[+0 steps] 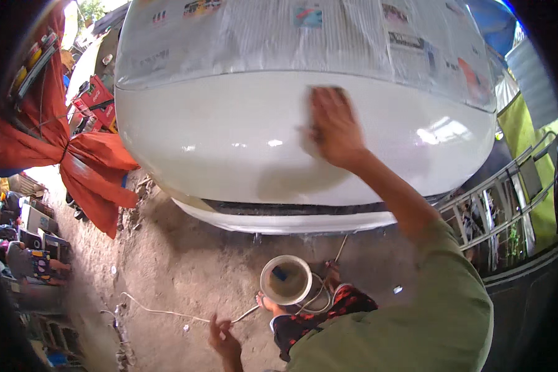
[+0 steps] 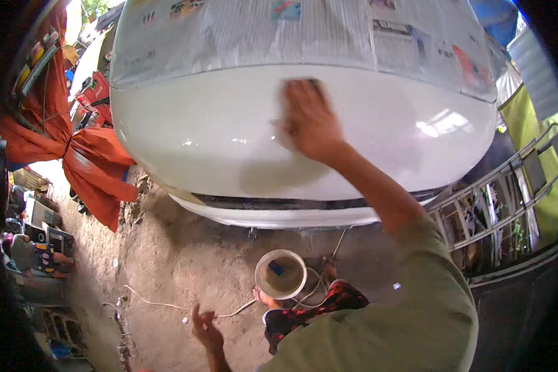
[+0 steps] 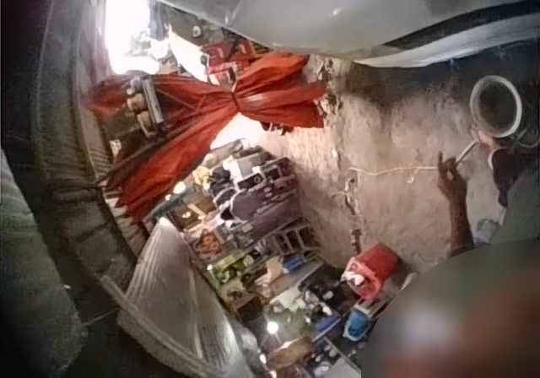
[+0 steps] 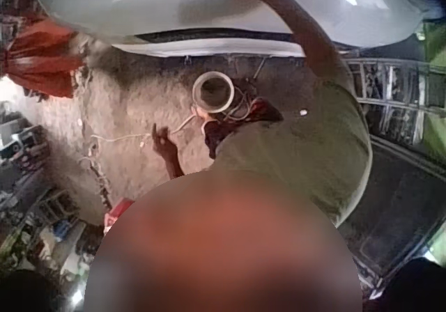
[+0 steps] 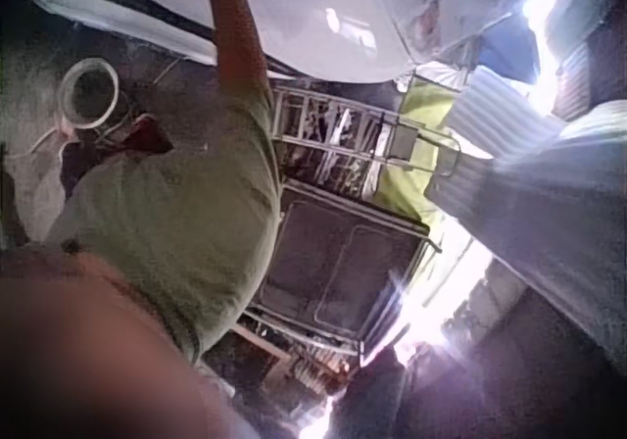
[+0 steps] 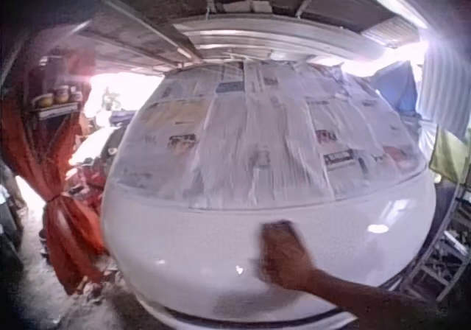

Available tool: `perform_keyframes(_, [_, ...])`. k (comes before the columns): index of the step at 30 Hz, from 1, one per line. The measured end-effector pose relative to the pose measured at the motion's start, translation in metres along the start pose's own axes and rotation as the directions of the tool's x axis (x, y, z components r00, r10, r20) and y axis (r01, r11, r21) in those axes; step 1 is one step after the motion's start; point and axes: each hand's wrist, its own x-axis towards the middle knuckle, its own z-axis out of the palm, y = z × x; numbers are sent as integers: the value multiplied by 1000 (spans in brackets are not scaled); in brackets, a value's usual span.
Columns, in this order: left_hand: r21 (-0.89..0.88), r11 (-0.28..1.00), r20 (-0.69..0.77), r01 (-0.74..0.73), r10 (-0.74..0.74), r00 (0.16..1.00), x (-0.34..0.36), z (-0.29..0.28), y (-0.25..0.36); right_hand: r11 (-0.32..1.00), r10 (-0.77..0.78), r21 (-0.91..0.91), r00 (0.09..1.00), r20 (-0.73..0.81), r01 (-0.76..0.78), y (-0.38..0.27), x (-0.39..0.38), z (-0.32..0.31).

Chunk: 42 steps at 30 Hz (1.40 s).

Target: Sanding the white car hood surface using wet sandpaper and a bucket of water.

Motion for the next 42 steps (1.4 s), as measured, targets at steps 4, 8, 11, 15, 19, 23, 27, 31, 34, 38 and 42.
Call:
perform_keyframes(4, [130, 823, 96, -552, 544, 834, 72, 33, 75, 993, -113, -43, 981, -159, 108, -65, 69, 29])
perform_keyframes(8, [80, 960, 41, -267, 264, 964, 8, 5, 38, 985, -173, 3, 984, -51, 174, 45, 1, -11])
perform_keyframes(11, [43, 997, 65, 66, -69, 996, -31, 0, 7, 985, 42, -169, 999, 25, -37, 63, -41, -20])
perform_keyframes(15, [-149, 984, 67, -97, 108, 992, 0, 48, 23, 997, -25, -77, 996, -86, 18, -36, 60, 17])
perform_keyframes(19, [-117, 977, 83, -176, 186, 979, 3, 51, 37, 968, -241, -71, 970, 1, 241, 8, 38, -1])
perform_keyframes(23, [-118, 991, 146, -67, 84, 986, -22, 50, 17, 984, -47, -170, 997, 54, 55, 51, -43, -17])
perform_keyframes(27, [-89, 986, 191, -142, 157, 969, 5, 71, 23, 1000, -4, -25, 997, -75, 2, -41, 51, 17])
perform_keyframes(31, [-155, 984, 112, -88, 106, 988, 3, 66, 37, 966, -257, -8, 966, -29, 257, -14, 37, 6])
perform_keyframes(34, [-39, 997, 183, -63, 69, 981, -22, 53, 14, 975, -195, -95, 978, 69, 201, 43, -26, -21])
perform_keyframes(38, [29, 1000, 179, 4, -9, 984, -29, 44, -4, 983, -178, 37, 984, 6, 178, -44, 49, 19])
perform_keyframes(42, [-79, 995, 15, 63, -62, 998, -31, 38, -4, 959, -271, -100, 961, -60, 265, -94, 110, 34])
